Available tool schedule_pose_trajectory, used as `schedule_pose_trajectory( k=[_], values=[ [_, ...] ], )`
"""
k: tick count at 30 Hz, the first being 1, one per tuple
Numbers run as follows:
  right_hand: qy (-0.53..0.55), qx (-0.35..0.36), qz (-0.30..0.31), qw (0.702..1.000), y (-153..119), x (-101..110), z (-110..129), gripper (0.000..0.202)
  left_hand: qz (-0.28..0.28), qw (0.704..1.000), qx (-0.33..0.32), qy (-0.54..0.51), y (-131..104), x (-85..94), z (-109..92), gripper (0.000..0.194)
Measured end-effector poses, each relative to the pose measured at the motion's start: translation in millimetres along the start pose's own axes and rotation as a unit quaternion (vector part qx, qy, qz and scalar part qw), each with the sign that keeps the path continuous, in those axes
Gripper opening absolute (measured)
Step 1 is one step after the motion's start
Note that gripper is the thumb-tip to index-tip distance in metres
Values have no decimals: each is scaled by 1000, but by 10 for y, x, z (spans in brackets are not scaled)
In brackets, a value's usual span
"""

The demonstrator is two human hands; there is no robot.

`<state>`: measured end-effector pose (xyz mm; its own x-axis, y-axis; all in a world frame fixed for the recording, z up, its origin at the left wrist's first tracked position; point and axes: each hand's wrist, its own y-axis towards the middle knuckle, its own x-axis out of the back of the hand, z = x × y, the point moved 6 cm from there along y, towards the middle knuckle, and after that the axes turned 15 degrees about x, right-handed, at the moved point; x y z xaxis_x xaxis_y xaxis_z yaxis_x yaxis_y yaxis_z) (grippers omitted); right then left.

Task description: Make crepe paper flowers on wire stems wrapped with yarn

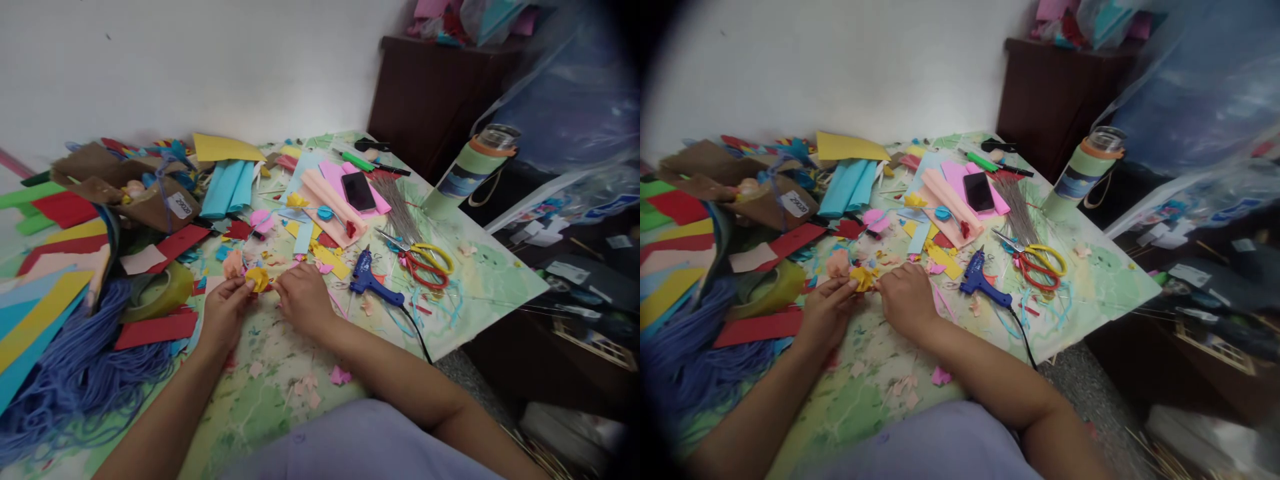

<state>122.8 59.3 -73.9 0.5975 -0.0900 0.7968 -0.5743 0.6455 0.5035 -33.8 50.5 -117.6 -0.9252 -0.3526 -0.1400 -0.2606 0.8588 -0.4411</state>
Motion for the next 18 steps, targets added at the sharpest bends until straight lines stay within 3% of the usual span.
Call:
schedule_pose_trajectory(
  k=[8,18],
  values=[
    [14,-2,-27,1000,-10,16,25,25,40,993,80,-75,-92,-94,85,22],
    [46,1,-83,995,-31,44,57,21,69,988,98,-93,-89,-112,59,23]
  ],
)
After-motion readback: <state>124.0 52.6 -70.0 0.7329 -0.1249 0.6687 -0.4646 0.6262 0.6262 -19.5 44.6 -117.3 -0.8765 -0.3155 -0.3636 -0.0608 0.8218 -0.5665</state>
